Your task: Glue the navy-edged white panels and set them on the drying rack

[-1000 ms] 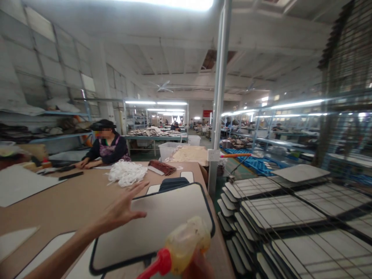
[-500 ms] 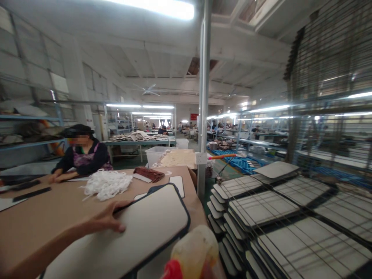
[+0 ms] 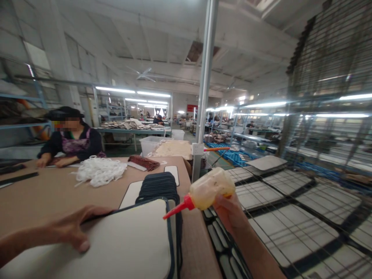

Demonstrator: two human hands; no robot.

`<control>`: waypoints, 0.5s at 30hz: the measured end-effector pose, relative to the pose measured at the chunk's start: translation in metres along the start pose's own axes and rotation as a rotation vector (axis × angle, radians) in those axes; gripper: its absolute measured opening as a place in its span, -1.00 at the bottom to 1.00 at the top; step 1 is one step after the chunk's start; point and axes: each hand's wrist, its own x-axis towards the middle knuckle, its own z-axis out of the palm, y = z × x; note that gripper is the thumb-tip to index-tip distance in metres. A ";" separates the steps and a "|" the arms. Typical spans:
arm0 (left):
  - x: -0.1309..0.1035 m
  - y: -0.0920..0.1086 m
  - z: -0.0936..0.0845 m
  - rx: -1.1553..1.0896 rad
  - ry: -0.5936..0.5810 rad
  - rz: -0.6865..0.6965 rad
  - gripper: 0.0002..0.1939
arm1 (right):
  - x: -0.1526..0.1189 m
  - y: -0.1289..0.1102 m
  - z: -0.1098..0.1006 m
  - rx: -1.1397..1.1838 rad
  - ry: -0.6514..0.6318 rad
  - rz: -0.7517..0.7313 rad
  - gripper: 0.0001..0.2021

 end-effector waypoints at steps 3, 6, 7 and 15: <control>-0.004 0.012 -0.009 0.162 -0.123 -0.035 -0.32 | 0.002 -0.001 -0.001 -0.038 -0.065 0.008 -0.36; -0.003 0.013 -0.016 0.189 -0.164 -0.033 -0.32 | 0.005 -0.001 -0.001 -0.066 -0.124 0.027 -0.39; -0.002 0.012 -0.018 0.195 -0.158 -0.029 -0.31 | 0.005 -0.001 -0.001 -0.071 -0.140 0.031 -0.40; 0.007 -0.007 -0.033 0.247 -0.257 -0.101 -0.17 | -0.009 -0.004 -0.006 -0.088 -0.195 0.074 -0.37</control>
